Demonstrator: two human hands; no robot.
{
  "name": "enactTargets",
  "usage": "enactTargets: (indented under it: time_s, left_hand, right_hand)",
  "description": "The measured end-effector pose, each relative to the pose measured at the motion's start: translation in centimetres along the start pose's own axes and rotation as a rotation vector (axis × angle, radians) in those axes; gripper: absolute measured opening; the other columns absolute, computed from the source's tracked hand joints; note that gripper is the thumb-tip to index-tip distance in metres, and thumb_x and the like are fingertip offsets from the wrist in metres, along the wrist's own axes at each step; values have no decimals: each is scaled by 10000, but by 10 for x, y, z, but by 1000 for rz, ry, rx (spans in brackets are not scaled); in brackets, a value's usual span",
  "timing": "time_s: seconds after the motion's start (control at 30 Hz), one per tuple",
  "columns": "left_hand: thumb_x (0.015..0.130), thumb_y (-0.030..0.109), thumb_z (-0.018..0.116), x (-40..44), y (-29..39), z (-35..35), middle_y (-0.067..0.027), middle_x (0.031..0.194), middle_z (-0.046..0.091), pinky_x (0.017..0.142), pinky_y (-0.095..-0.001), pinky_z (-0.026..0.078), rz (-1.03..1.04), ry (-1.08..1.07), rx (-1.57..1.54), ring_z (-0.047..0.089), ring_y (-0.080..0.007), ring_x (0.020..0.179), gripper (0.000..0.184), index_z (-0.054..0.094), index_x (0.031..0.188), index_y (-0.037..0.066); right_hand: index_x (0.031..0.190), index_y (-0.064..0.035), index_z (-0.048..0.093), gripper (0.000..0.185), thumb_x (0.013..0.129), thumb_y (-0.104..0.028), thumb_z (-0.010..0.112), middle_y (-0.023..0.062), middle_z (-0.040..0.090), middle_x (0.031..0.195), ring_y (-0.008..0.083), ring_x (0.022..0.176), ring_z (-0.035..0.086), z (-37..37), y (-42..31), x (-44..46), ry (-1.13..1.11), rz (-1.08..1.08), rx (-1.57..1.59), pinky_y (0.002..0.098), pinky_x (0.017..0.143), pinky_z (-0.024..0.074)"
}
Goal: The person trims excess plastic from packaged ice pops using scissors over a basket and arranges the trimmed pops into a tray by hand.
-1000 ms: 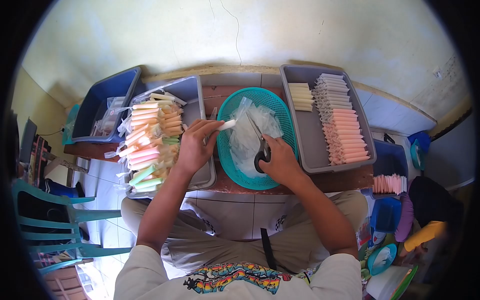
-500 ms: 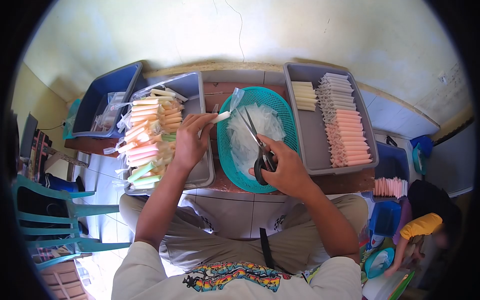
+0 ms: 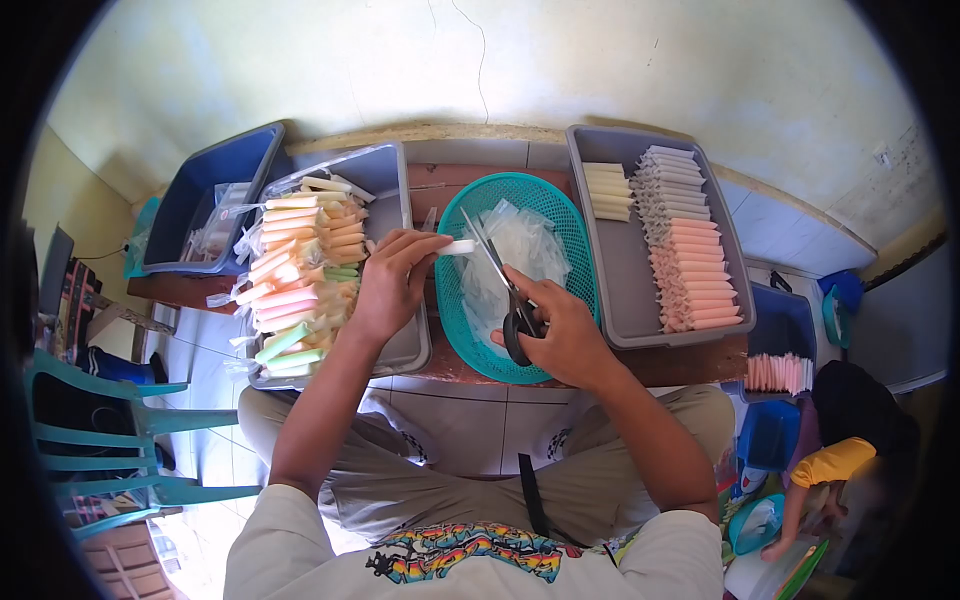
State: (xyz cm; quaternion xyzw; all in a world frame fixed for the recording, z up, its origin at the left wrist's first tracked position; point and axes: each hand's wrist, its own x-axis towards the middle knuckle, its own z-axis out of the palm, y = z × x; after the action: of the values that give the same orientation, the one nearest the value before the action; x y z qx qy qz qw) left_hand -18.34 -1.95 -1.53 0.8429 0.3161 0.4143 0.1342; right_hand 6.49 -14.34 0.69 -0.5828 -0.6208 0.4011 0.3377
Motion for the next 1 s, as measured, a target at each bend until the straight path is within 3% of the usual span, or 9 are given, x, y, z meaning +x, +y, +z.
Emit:
enactTargets:
  time_s: [0.43,0.5,0.67,0.8,1.0]
  left_hand:
    - [913,-82,711,0,0,3,-122,1136,785,936,-452,575,29,-11,13,722,-343,1055,321,782,1199,45]
    - [913,-78,714,-1,1,3,-123,1134,786,933,-451,576,29,-10,17,723,-344,1053,318,782,1198,44]
    - [897,-56,741,-2,1,4,-121,1096,805,911,-465,589,-53,49,32,739,-342,1012,276,787,1144,57]
    - [918,-59,725,-1,-1,3,-124,1132,792,930,-450,573,-17,17,27,730,-347,1038,283,783,1177,38]
    - [861,-87,734,-1,0,4,-103,1111,805,935,-467,577,4,34,50,735,-334,1027,308,785,1126,61]
  right_hand:
    - [1631,-114,531,852,887,-237,928,154,673,1187,192,980,708,-2,5,-2,-19,-44,76,350,894,615]
    - [1652,-128,510,835,916,-122,904,100,612,1240,111,1037,665,-3,2,-2,-60,18,76,268,892,579]
    - [1652,-122,510,828,923,-133,900,105,611,1239,116,1044,665,-1,2,-3,-63,28,104,271,914,577]
    - [1649,-108,509,826,922,-138,901,112,612,1259,125,1066,672,0,3,-3,-61,30,116,280,935,581]
    - [1641,-84,512,822,920,-140,902,114,626,1263,137,1085,676,-2,-2,-2,-80,53,128,292,940,586]
